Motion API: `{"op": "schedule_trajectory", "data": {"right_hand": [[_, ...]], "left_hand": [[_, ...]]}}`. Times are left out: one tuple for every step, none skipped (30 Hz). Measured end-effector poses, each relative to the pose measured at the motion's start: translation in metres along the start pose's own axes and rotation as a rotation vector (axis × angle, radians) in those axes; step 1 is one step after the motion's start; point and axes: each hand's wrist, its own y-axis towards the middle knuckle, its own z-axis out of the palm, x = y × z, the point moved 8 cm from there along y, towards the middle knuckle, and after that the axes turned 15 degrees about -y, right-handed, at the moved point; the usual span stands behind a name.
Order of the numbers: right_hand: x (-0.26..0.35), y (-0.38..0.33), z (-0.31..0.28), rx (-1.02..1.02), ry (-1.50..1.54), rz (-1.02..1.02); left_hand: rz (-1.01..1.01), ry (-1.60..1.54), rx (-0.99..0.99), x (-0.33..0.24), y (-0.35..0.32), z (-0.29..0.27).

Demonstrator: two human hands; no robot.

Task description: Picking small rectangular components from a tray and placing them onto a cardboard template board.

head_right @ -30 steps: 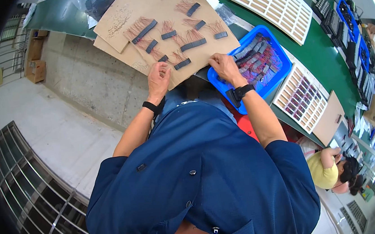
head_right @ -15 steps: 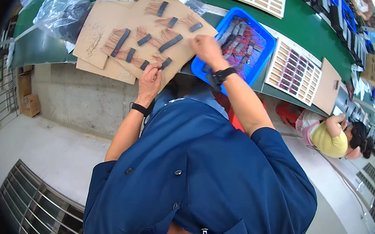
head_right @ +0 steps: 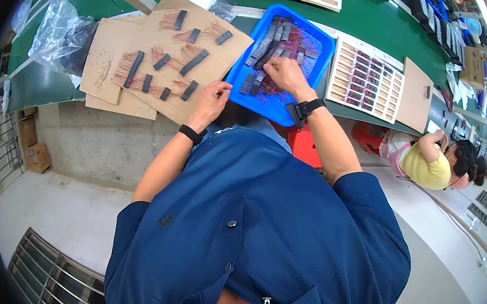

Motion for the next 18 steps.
{"op": "schedule_trajectory", "data": {"right_hand": [[0.001,-0.001,0.006,0.015,-0.002,-0.026],[-0.001,-0.004,0.009,0.028,-0.003,-0.051],[-0.005,-0.007,0.008,0.023,0.0,-0.048],[-0.01,-0.013,0.007,0.027,-0.007,-0.025],[-0.015,-0.019,0.006,0.032,-0.014,-0.002],[-0.022,-0.026,0.005,0.034,-0.02,0.025],[-0.028,-0.033,0.004,0.025,-0.016,0.034],[-0.038,-0.041,0.001,0.011,-0.008,0.069],[-0.047,-0.048,-0.002,-0.004,0.0,0.105],[-0.056,-0.054,-0.003,-0.019,0.008,0.14],[-0.06,-0.059,-0.006,-0.029,0.01,0.151],[-0.065,-0.062,-0.007,-0.028,0.02,0.174],[-0.07,-0.065,-0.008,-0.027,0.03,0.197],[-0.074,-0.068,-0.01,-0.026,0.04,0.218],[-0.077,-0.069,-0.012,-0.036,0.042,0.225],[-0.077,-0.069,-0.014,-0.04,0.04,0.23],[-0.076,-0.067,-0.016,-0.044,0.038,0.233],[-0.075,-0.065,-0.018,-0.047,0.035,0.234]], "left_hand": [[0.022,0.001,0.015,-0.002,0.004,0.009],[0.044,0.003,0.031,-0.004,0.008,0.016],[0.048,0.007,0.036,0.002,0.012,0.021],[0.136,0.05,0.032,0.003,0.016,0.026],[0.226,0.092,0.029,0.002,0.019,0.032],[0.316,0.133,0.03,-0.004,0.022,0.036],[0.323,0.135,0.041,-0.003,0.025,0.04],[0.258,0.141,0.073,0.0,0.029,0.045],[0.193,0.148,0.105,0.002,0.033,0.05],[0.129,0.155,0.136,0.005,0.037,0.055],[0.137,0.158,0.149,0.004,0.04,0.06],[0.126,0.135,0.143,0.004,0.044,0.064],[0.116,0.113,0.137,0.004,0.048,0.068],[0.105,0.091,0.13,0.004,0.052,0.072],[0.113,0.093,0.14,0.002,0.055,0.076],[0.162,0.124,0.124,0.0,0.059,0.079],[0.211,0.153,0.105,-0.003,0.063,0.082],[0.26,0.182,0.084,-0.005,0.066,0.084]]}}
